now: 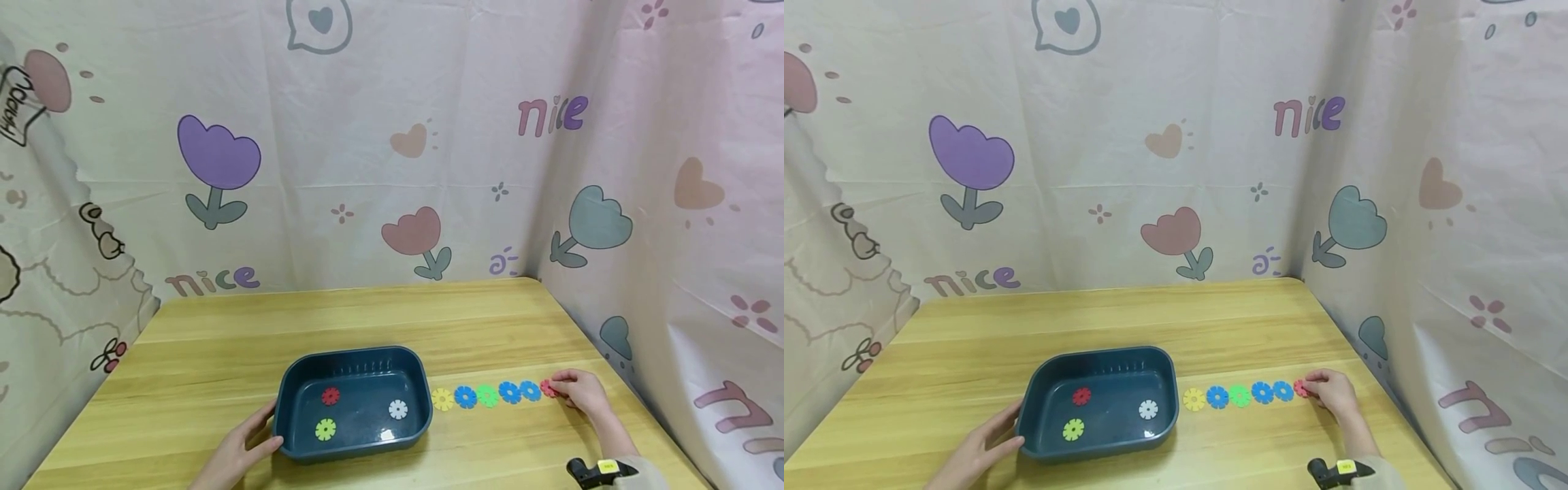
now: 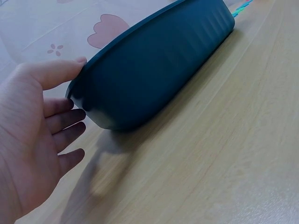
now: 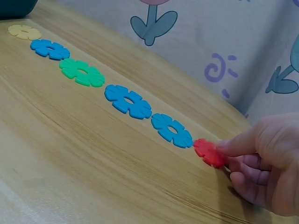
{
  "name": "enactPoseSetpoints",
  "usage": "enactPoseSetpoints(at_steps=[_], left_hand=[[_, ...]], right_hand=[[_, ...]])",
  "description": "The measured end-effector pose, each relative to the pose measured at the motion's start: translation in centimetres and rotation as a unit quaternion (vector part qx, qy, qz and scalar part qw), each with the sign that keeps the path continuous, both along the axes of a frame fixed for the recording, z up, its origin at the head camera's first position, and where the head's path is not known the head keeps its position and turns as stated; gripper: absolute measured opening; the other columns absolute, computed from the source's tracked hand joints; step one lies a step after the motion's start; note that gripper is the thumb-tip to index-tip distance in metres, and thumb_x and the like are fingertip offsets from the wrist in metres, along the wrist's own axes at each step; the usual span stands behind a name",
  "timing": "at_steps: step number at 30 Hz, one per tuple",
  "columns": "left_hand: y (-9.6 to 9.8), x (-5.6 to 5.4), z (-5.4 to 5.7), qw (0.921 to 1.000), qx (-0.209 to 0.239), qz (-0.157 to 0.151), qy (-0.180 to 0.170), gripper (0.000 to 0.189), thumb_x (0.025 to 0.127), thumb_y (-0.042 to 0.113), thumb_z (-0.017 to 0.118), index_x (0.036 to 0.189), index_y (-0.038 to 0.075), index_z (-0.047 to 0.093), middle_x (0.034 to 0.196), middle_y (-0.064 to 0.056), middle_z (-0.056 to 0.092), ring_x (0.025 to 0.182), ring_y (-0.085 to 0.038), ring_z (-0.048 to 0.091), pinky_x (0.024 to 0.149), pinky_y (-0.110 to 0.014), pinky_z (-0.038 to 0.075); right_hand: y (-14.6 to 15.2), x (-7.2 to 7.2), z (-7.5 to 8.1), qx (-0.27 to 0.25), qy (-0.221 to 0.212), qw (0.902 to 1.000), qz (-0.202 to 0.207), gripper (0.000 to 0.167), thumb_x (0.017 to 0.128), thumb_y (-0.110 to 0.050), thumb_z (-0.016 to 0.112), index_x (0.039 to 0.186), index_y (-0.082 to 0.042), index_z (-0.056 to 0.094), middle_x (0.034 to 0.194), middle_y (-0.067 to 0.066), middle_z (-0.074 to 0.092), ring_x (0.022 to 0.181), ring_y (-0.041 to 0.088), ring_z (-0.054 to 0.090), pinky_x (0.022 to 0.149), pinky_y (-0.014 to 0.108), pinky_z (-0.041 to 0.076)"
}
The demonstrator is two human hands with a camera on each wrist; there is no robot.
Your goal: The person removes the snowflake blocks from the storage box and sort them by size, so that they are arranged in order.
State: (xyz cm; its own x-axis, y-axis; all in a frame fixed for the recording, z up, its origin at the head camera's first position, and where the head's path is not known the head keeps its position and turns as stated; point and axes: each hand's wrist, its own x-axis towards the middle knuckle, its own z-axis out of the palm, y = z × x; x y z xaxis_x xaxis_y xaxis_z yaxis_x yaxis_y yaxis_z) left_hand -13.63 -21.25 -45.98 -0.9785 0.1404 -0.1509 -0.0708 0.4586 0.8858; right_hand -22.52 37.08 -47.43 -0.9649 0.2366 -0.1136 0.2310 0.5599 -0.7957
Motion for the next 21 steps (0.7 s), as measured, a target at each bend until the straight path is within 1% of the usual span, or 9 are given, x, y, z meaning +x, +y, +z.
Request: enactPoseSetpoints(at_steps=[6,10,13,15,19,21], left_hand=[[0.0,0.0,0.1,1.0000,0.000,-0.001,0.002,0.070,0.090,0.029,0.059,0.143,-0.004,0.027,0.143,-0.031,0.027,0.126,-0.052,0.030,0.095,-0.054,0.039],[0.1,0.0,0.0,1.0000,0.005,-0.002,-0.001,0.070,0.091,0.029,0.059,0.144,-0.004,0.027,0.143,-0.031,0.027,0.126,-0.052,0.029,0.095,-0.055,0.039],[0.0,0.0,-0.1,1.0000,0.002,-0.001,0.000,0.070,0.091,0.029,0.059,0.144,-0.003,0.027,0.144,-0.030,0.027,0.126,-0.052,0.029,0.095,-0.055,0.038],[0.0,0.0,-0.1,1.0000,-0.002,-0.001,0.002,0.070,0.090,0.030,0.059,0.144,-0.002,0.027,0.144,-0.030,0.027,0.126,-0.052,0.029,0.095,-0.056,0.038],[0.0,-0.1,0.0,1.0000,-0.004,-0.001,0.006,0.070,0.090,0.030,0.059,0.144,-0.002,0.028,0.144,-0.029,0.028,0.127,-0.051,0.029,0.095,-0.057,0.037],[0.0,-0.1,0.0,1.0000,-0.005,0.000,0.005,0.070,0.090,0.031,0.059,0.144,-0.002,0.028,0.144,-0.029,0.028,0.127,-0.051,0.029,0.096,-0.056,0.037]], right_hand=[[0.1,0.2,0.0,-0.021,0.004,0.9997,-0.010,0.023,0.087,-0.004,0.059,0.103,0.013,0.058,0.088,0.014,0.060,0.069,0.016,0.052,0.050,0.020,0.046],[0.1,0.4,0.2,-0.034,0.006,0.9994,-0.008,0.026,0.087,-0.003,0.058,0.107,0.014,0.056,0.089,0.014,0.061,0.070,0.014,0.054,0.053,0.021,0.048],[-0.2,0.4,0.8,-0.046,0.009,0.9989,0.004,0.030,0.088,-0.003,0.057,0.110,0.016,0.053,0.090,0.014,0.061,0.072,0.015,0.056,0.057,0.023,0.050],[-0.5,0.4,1.3,-0.049,0.015,0.9986,0.016,0.033,0.089,-0.004,0.057,0.113,0.017,0.051,0.092,0.017,0.061,0.075,0.018,0.058,0.061,0.026,0.052],[-1.1,0.1,2.4,-0.035,0.032,0.9979,0.043,0.039,0.089,-0.011,0.060,0.115,0.016,0.050,0.097,0.020,0.061,0.081,0.023,0.061,0.068,0.031,0.054],[-1.4,-0.1,2.8,-0.028,0.041,0.9972,0.055,0.041,0.088,-0.014,0.062,0.114,0.015,0.051,0.097,0.019,0.061,0.083,0.023,0.061,0.071,0.033,0.054]])
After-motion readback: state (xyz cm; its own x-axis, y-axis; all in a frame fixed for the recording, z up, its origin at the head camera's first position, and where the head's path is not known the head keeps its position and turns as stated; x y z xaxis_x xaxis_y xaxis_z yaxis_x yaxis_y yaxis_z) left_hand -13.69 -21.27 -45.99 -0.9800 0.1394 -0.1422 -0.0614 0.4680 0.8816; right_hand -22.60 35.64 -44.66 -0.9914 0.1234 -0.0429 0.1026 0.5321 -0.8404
